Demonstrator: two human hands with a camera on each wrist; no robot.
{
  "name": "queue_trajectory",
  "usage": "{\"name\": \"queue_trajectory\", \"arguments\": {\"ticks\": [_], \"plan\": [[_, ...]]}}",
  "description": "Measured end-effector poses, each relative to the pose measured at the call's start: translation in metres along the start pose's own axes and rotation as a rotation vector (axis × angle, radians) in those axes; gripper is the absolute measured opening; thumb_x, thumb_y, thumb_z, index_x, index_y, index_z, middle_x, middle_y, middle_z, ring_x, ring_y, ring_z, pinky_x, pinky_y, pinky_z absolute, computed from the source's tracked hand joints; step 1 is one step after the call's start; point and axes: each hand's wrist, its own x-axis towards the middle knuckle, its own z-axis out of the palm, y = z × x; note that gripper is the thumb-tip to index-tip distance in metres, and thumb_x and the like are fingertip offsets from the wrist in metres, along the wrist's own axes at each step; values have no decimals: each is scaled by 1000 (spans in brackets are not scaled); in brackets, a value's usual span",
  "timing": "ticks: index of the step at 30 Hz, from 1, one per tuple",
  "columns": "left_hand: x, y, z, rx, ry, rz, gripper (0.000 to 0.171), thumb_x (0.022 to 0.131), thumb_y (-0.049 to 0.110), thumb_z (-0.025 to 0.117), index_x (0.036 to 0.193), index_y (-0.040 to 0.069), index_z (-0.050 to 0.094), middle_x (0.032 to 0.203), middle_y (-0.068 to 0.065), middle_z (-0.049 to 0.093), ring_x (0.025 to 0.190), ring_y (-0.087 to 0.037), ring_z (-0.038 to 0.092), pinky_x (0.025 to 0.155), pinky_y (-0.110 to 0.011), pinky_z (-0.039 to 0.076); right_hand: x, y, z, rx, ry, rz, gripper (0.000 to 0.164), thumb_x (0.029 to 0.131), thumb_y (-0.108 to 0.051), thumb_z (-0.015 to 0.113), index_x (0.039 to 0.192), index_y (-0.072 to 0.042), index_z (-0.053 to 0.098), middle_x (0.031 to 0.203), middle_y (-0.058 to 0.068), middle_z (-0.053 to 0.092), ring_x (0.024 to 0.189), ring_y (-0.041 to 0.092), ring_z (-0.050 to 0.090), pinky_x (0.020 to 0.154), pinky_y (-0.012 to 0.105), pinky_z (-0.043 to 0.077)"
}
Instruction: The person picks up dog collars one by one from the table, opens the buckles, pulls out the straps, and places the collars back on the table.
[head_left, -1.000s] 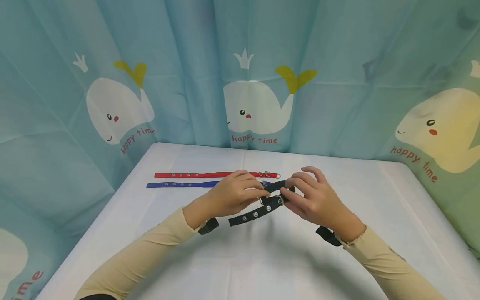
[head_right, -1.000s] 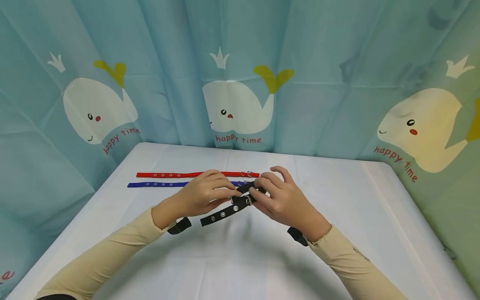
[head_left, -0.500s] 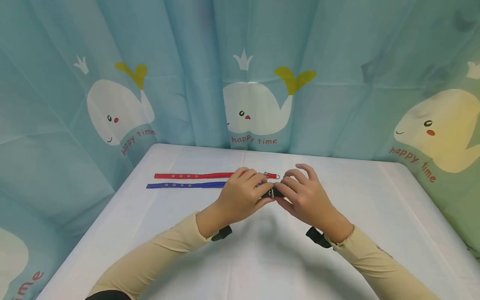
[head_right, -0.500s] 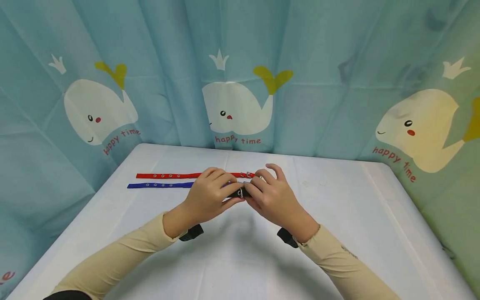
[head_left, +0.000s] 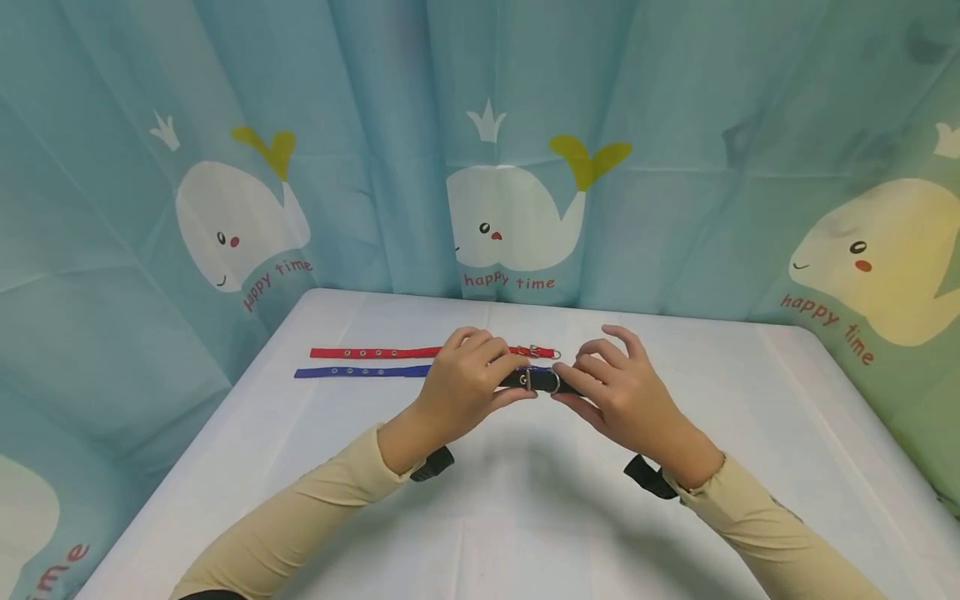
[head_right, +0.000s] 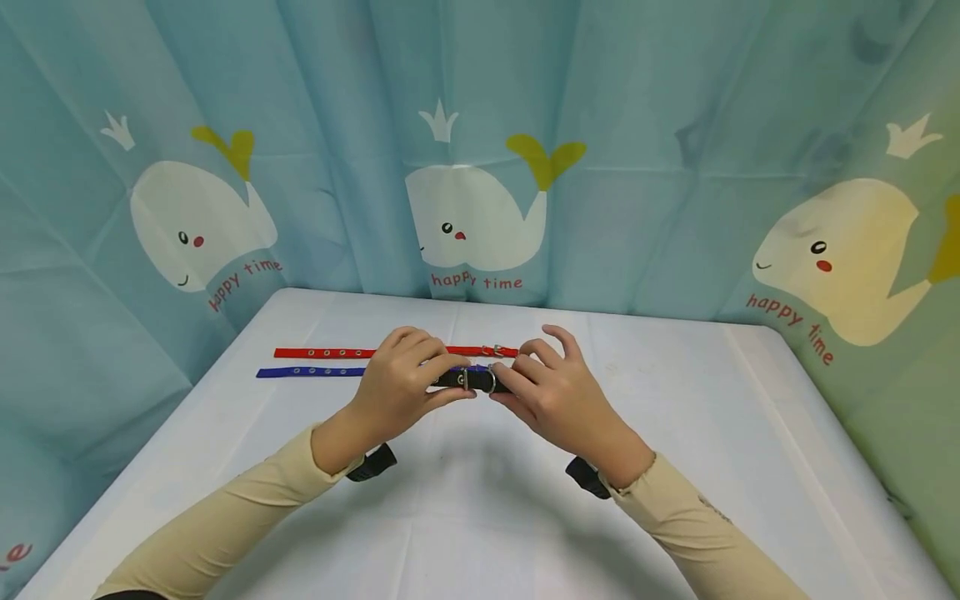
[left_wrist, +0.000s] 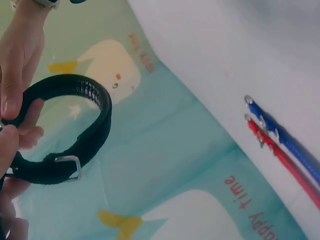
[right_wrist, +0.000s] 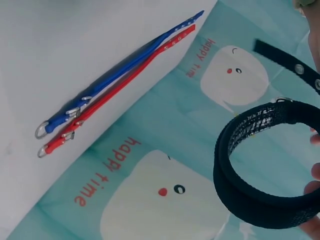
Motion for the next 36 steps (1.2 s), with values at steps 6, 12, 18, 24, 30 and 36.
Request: {"name": "queue_trajectory", "arguments": {"ticks": [6,12,18,24,30,36], "plan": [[2,-1,-5,-46,-26,-31,27,67,32,84,81,15,69,75,4,64,74,-13,58,82,-32,50,0,2,-1,-38,-24,6,46,101,-36,36,88,-7,69,68,4,62,76,23,57,87,57,43],[-1,2,-3,-135,-55,-50,19,72,22,81,83,13,68,77,2,63,77,-13,60,85,-35,49,1,0,0,-22,-29,3,45,101,-35,37,89,-7,69,70,4,63,76,23,57,88,57,43],[-1,6,1,-199,26,-58,15,73,16,79,81,10,68,76,1,63,76,-13,59,85,-34,48,2,-2,2,-5,-19,1,44,101,-33,37,88,-6,69,70,4,63,75,22,57,89,55,43],[2,11,1,-266,63,-29,16,68,15,78,78,10,66,75,1,64,77,-12,58,86,-34,47,2,-4,4,8,-1,-18,45,101,-31,37,86,-4,69,69,4,63,76,22,57,88,55,44],[3,7,0,-124,54,52,13,68,19,73,76,13,64,74,4,63,74,-12,57,90,-39,45,3,-6,6,1,22,-35,43,101,-31,40,86,-4,70,68,3,63,76,22,58,88,55,44],[1,2,-2,-31,35,40,9,70,19,72,76,15,67,76,4,66,77,-13,59,88,-40,45,5,-6,6,-19,25,-33,42,100,-31,40,87,-5,70,68,3,63,75,23,57,87,56,44]]}}
